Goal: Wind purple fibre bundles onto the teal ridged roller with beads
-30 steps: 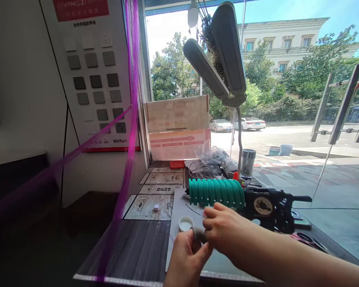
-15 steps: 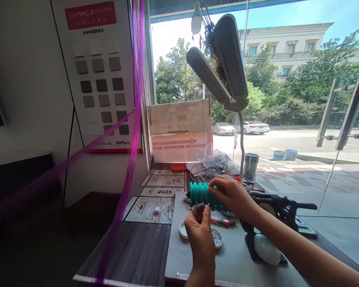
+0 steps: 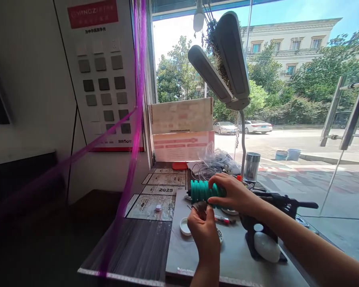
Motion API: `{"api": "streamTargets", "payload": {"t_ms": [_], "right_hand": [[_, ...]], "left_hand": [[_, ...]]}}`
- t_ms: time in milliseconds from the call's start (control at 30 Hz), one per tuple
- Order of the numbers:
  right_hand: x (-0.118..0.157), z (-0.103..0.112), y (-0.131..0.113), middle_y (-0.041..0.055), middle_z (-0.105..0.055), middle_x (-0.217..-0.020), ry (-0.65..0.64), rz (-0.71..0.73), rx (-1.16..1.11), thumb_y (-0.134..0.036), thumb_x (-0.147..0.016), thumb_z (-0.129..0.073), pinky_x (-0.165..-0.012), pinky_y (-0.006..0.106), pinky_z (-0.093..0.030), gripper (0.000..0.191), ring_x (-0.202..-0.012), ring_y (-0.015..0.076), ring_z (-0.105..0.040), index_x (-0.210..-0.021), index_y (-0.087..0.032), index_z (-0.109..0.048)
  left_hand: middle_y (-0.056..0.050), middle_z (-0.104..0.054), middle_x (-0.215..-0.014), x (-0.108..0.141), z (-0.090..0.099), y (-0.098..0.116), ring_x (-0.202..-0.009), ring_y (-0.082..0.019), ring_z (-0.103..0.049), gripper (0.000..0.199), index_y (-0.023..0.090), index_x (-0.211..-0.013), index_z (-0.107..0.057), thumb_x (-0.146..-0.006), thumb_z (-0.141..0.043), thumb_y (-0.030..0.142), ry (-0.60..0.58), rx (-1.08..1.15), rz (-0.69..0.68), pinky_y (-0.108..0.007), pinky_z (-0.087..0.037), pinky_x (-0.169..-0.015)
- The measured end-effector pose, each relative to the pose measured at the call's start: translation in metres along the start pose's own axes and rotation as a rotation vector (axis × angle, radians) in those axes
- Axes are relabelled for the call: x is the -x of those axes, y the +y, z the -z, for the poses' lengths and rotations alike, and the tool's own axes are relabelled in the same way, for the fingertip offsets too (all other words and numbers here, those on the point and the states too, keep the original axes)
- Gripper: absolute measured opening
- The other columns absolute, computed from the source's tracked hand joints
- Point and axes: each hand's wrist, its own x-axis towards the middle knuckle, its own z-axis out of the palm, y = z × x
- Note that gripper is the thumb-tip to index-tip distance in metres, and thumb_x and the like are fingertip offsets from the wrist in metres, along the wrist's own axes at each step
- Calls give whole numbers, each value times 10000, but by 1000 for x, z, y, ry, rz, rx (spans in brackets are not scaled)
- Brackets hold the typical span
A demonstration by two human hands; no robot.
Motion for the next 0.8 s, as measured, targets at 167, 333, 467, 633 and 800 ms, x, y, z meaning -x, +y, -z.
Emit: {"api": "streamTargets", "payload": {"t_ms": [167,333,467,633,800], "right_hand": [[-2,-1,-3,12,-552,-811,17,-48,33,-371,-629,-716,-717,325,-351,306,-817,199,-477,-810,-194,-544],[-4,0,-3,14,-551,-805,-7,-63,32,-378,-637,-704,-679,314,-357,305,-793,195,-479,-819,-196,-541],[-4,-2,-5,14,-564,-808,7,-68,77,-344,-635,-698,-682,320,-358,282,-799,199,-482,-807,-198,-528],[-6,-4,-5,14,-570,-820,17,-70,136,-302,-630,-699,-692,330,-361,266,-814,211,-490,-802,-200,-524],[-6,4,-7,27,-569,-808,-15,-54,5,-381,-728,-630,-714,334,-385,239,-808,199,-500,-846,-191,-544]], "left_hand": [[-57,-654,-650,1,0,-1,-613,-158,-574,171,115,-726,-624,-715,-576,279,-29,-12,-4,-243,-431,-610],[-44,-645,-620,1,-1,-1,-591,-153,-566,154,119,-705,-624,-689,-606,271,7,20,14,-242,-420,-606],[-38,-645,-630,0,-2,-2,-621,-158,-577,140,118,-722,-633,-691,-598,250,14,40,24,-235,-413,-607],[-52,-665,-712,2,-2,-5,-681,-156,-592,167,122,-745,-626,-715,-587,281,-26,51,13,-239,-437,-663],[-6,-574,-526,0,20,-7,-459,-96,-492,430,131,-692,-608,-698,-558,558,-36,151,75,-193,-380,-472]]}}
